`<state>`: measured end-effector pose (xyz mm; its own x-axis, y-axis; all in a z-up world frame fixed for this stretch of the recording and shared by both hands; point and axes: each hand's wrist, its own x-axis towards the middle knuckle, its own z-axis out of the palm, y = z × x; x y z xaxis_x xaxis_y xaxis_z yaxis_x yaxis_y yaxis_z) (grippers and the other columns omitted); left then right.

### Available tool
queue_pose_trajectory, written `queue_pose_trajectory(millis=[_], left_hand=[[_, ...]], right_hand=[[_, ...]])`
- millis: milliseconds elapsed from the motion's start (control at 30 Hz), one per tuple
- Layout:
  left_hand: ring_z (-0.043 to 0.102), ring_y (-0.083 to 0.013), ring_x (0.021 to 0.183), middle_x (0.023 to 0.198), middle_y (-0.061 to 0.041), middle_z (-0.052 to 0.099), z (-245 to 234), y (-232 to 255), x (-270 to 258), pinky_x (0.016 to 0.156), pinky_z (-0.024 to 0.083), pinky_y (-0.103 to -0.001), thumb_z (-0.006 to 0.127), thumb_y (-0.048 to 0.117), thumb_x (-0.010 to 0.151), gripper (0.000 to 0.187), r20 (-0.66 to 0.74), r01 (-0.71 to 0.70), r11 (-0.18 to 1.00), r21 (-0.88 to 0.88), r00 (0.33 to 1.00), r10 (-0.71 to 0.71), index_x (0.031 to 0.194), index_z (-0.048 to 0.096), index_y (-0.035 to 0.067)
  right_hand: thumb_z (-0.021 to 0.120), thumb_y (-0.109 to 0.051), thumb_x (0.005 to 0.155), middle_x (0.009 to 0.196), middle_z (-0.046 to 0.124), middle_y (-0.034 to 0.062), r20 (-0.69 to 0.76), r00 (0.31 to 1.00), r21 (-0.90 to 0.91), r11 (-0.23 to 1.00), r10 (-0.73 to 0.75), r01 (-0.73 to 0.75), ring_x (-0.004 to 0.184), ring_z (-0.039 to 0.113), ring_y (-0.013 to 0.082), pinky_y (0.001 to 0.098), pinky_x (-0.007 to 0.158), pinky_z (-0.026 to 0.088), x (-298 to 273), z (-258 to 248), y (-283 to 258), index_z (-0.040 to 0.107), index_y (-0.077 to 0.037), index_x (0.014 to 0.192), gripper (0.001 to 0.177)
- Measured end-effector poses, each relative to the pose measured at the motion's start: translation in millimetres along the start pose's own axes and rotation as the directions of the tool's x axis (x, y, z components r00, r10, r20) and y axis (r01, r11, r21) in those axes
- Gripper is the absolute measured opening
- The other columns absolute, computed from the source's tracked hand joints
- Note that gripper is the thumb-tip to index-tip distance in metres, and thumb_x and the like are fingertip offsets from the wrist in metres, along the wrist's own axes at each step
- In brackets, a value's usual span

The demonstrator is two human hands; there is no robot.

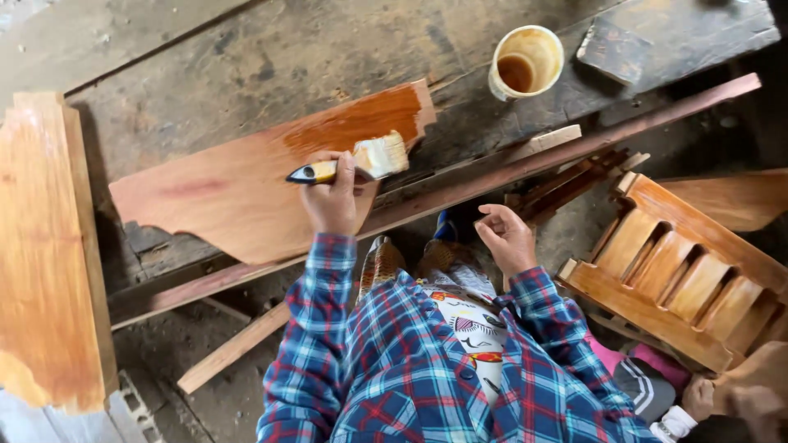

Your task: The person applies a brown liquid finish to a curved wooden board using a paintbrush. They dip the brush into a container of finish and spread it evenly across the surface of the wood, flipping the board over to coat the other side as well.

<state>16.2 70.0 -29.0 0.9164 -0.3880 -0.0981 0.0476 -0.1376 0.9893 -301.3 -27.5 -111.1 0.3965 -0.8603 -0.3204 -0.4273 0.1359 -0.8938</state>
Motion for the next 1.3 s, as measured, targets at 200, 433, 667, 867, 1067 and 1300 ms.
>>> queue_pose_trajectory(millis=[200,433,667,867,1067,1300], left_hand=[[0.071,-0.024,0.053,0.068,-0.016,0.068,-109,4,-3,0.043,0.06,-0.039,0.078,0.024,0.089,0.022,-0.301,0.016,0.993,0.121,0.954,0.022,0.09,0.064,0.006],[0.07,-0.0274,0.065,0.077,-0.014,0.065,-120,11,1,0.056,0.054,-0.035,0.073,0.004,0.087,0.005,-0.129,-0.391,0.822,0.415,0.869,0.478,0.09,0.068,0.004],[0.071,-0.0234,0.08,0.082,-0.011,0.069,39,28,2,0.072,0.058,-0.037,0.078,0.02,0.089,0.011,0.032,-0.272,0.962,0.021,0.962,0.271,0.092,0.072,0.012],[0.068,-0.0212,0.083,0.084,-0.012,0.072,-24,-27,41,0.08,0.054,-0.038,0.079,0.018,0.086,0.01,-0.077,-0.289,0.937,0.198,0.948,0.309,0.091,0.073,0.011],[0.074,-0.0394,0.075,0.076,-0.023,0.067,-155,16,56,0.058,0.058,-0.045,0.085,0.017,0.084,0.026,-0.291,-0.269,0.707,0.654,0.773,0.564,0.09,0.067,0.0],[0.073,-0.0244,0.056,0.081,-0.014,0.072,-69,2,74,0.038,0.062,-0.027,0.073,0.015,0.089,0.014,-0.33,-0.125,0.989,0.083,0.933,0.146,0.097,0.063,0.008]], right_hand=[[0.076,-0.002,0.085,0.089,0.073,0.0103,0.056,0.998,-0.007,1.0,-0.021,0.021,0.075,0.07,0.016,0.0291,0.066,0.058,11,3,-17,0.073,-0.01,0.119,0.035],[0.074,-0.002,0.086,0.088,0.072,0.0122,0.058,0.998,-0.018,1.0,-0.011,0.012,0.072,0.068,0.0171,0.0278,0.058,0.056,20,-4,-39,0.072,-0.008,0.119,0.034],[0.075,-0.01,0.088,0.094,0.071,0.0081,0.085,0.996,-0.075,0.997,-0.022,0.028,0.082,0.066,0.0127,0.0273,0.07,0.056,29,-17,-28,0.072,-0.011,0.124,0.036],[0.073,-0.006,0.089,0.095,0.07,0.0079,0.062,0.996,-0.06,0.996,-0.061,0.065,0.08,0.068,0.0124,0.0225,0.064,0.056,46,-23,-16,0.073,-0.011,0.12,0.032],[0.073,0.004,0.087,0.099,0.066,0.0156,0.053,0.977,-0.064,0.975,-0.208,0.211,0.083,0.07,0.0229,0.0302,0.068,0.059,60,-19,-53,0.072,-0.002,0.119,0.032],[0.077,-0.001,0.083,0.113,0.058,0.009,0.103,0.923,-0.328,0.864,-0.371,0.383,0.105,0.064,0.0287,0.0354,0.083,0.059,70,-7,-83,0.071,-0.008,0.123,0.041]])
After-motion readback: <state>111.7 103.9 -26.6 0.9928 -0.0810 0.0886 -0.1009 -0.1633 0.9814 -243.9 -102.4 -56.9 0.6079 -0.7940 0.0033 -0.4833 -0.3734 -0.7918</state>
